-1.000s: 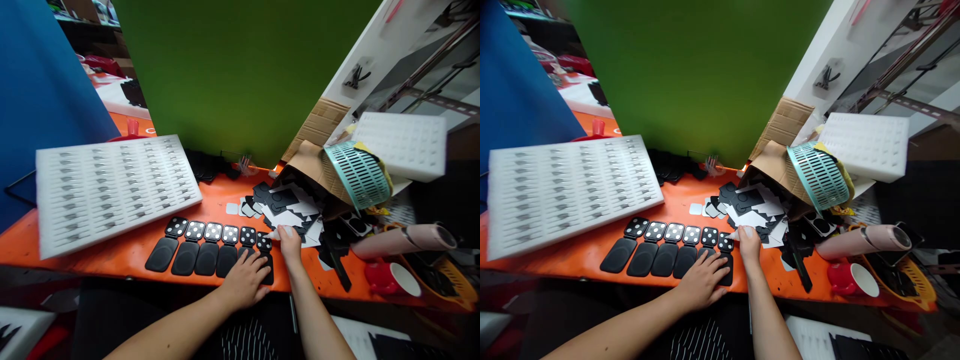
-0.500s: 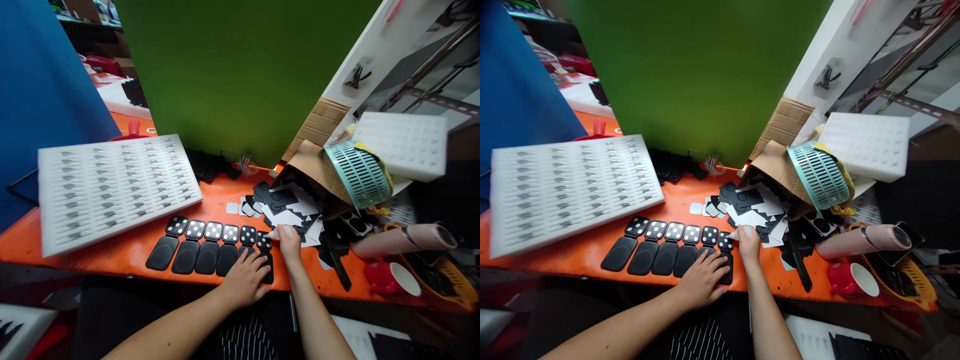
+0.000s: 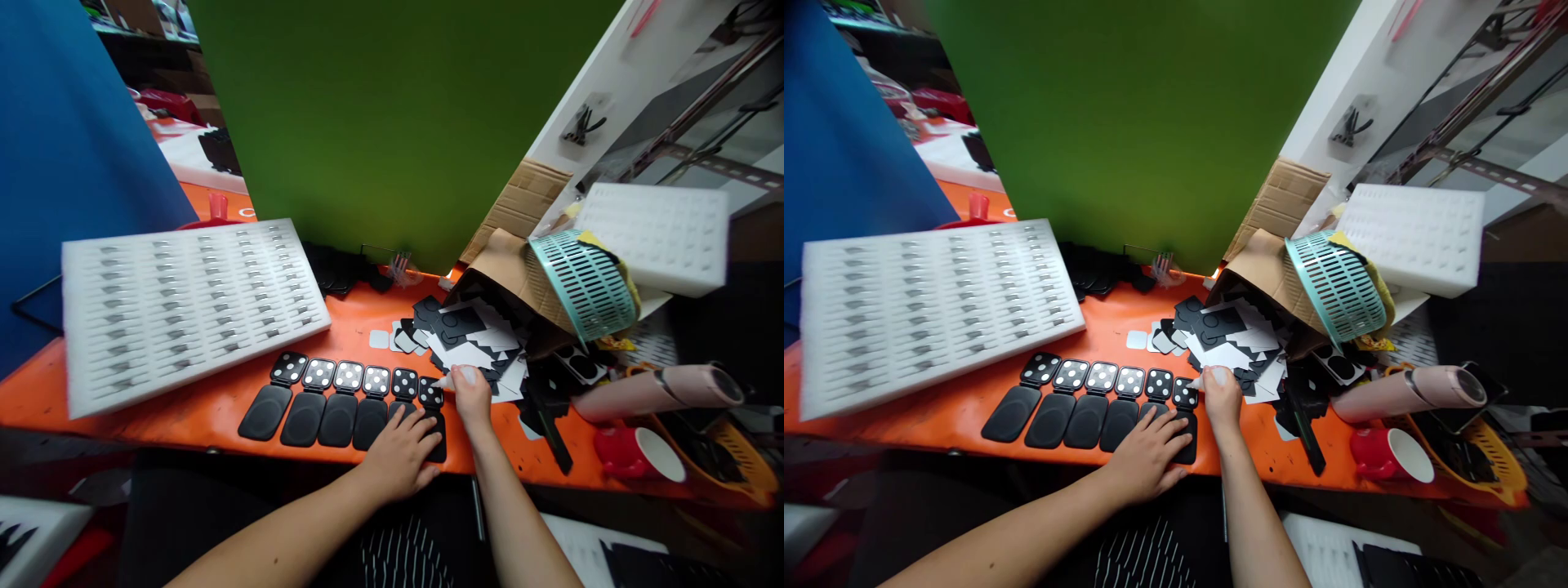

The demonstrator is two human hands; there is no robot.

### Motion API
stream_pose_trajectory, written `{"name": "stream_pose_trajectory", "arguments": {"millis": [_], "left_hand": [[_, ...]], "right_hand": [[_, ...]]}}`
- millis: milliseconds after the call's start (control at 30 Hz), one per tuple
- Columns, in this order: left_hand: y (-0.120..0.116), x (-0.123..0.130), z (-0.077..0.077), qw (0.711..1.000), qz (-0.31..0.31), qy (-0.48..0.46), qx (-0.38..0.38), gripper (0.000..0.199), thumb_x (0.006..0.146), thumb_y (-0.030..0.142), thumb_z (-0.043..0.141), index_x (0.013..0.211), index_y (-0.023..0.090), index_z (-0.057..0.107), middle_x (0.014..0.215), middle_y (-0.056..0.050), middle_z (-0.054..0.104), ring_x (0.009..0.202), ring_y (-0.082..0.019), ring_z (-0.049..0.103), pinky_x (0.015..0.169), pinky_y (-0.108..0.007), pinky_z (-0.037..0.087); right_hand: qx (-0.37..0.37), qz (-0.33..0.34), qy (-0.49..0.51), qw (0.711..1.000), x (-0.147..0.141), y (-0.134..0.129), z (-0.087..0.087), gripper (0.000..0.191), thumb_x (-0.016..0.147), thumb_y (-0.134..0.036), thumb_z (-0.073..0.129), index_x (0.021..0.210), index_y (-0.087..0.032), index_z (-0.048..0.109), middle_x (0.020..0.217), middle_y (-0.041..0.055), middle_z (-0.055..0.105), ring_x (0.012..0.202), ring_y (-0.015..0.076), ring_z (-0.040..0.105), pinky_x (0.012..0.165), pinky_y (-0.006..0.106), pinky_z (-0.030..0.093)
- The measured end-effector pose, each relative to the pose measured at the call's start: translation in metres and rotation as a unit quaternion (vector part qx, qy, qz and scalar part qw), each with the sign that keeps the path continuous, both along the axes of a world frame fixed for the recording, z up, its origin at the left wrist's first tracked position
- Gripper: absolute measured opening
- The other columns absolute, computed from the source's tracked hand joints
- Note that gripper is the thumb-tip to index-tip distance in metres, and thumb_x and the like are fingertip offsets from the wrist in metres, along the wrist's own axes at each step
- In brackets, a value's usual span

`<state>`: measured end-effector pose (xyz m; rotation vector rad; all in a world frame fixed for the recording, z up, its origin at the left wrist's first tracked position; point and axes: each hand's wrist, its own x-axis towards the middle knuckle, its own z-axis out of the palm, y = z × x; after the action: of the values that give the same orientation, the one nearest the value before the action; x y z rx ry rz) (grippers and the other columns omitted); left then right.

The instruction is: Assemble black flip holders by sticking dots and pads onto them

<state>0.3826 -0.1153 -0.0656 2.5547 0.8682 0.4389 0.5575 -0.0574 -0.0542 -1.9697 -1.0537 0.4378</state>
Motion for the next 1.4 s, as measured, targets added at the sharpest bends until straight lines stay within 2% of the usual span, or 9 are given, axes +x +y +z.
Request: {"name": "stream_pose_trajectory", "arguments": {"millis": [300,500,667,733,833,967,1400], "left_hand": [[0.000,0.000,-0.002,1.000,0.002,-0.006,0.003,0.046,0.080,0.048,0.045,0.121,0.026,0.044,0.130,-0.001,0.042,0.123,-0.024,0.028,0.104,-0.043,0.014],[-0.001,0.001,-0.004,1.000,0.001,-0.007,0.014,0.046,0.080,0.047,0.046,0.120,0.025,0.044,0.129,-0.003,0.042,0.123,-0.024,0.028,0.104,-0.044,0.014],[-0.001,0.001,-0.006,1.000,0.003,-0.008,0.019,0.046,0.080,0.047,0.045,0.121,0.025,0.044,0.130,-0.002,0.042,0.123,-0.024,0.028,0.103,-0.045,0.014],[-0.001,0.001,-0.006,1.000,0.004,-0.006,0.021,0.045,0.080,0.048,0.045,0.120,0.026,0.044,0.130,-0.002,0.042,0.123,-0.024,0.029,0.103,-0.045,0.015],[-0.001,0.001,-0.006,1.000,0.004,-0.005,0.019,0.046,0.080,0.048,0.044,0.120,0.025,0.045,0.130,-0.003,0.041,0.122,-0.025,0.029,0.103,-0.045,0.015],[-0.001,0.002,-0.006,1.000,0.003,-0.005,0.018,0.046,0.081,0.048,0.045,0.120,0.025,0.044,0.129,-0.003,0.042,0.122,-0.025,0.029,0.103,-0.046,0.015],[-0.002,0.003,-0.006,1.000,0.010,-0.001,0.022,0.046,0.079,0.046,0.048,0.120,0.024,0.045,0.129,-0.004,0.043,0.122,-0.024,0.029,0.104,-0.044,0.015]], "right_hand": [[-0.008,0.016,-0.050,0.999,-0.007,-0.004,0.010,0.033,0.069,-0.050,0.052,0.074,-0.018,0.060,0.072,0.0074,0.065,0.070,0.0211,0.057,0.065,0.028,0.040],[-0.009,0.013,-0.053,0.998,-0.002,-0.005,0.010,0.034,0.069,-0.049,0.050,0.074,-0.018,0.061,0.073,0.0068,0.066,0.071,0.0209,0.058,0.065,0.028,0.040],[0.006,-0.069,0.041,0.997,0.004,-0.009,0.000,0.033,0.067,-0.048,0.052,0.073,-0.016,0.060,0.073,0.0061,0.065,0.069,0.0206,0.058,0.061,0.028,0.042],[0.016,-0.082,0.080,0.993,0.005,-0.013,-0.003,0.033,0.067,-0.047,0.053,0.075,-0.016,0.060,0.073,0.0057,0.065,0.069,0.0204,0.058,0.061,0.028,0.043],[0.010,-0.060,0.081,0.995,0.004,-0.019,-0.005,0.033,0.067,-0.047,0.054,0.076,-0.016,0.061,0.074,0.0057,0.065,0.071,0.0210,0.059,0.064,0.028,0.044],[-0.007,-0.033,0.036,0.999,0.000,-0.021,-0.005,0.035,0.066,-0.050,0.055,0.075,-0.016,0.061,0.076,0.0076,0.065,0.073,0.0222,0.058,0.066,0.030,0.043],[-0.003,0.007,-0.069,0.998,-0.009,-0.022,0.010,0.030,0.068,-0.048,0.052,0.074,-0.020,0.060,0.072,0.0052,0.065,0.069,0.0206,0.058,0.064,0.029,0.040]]}}
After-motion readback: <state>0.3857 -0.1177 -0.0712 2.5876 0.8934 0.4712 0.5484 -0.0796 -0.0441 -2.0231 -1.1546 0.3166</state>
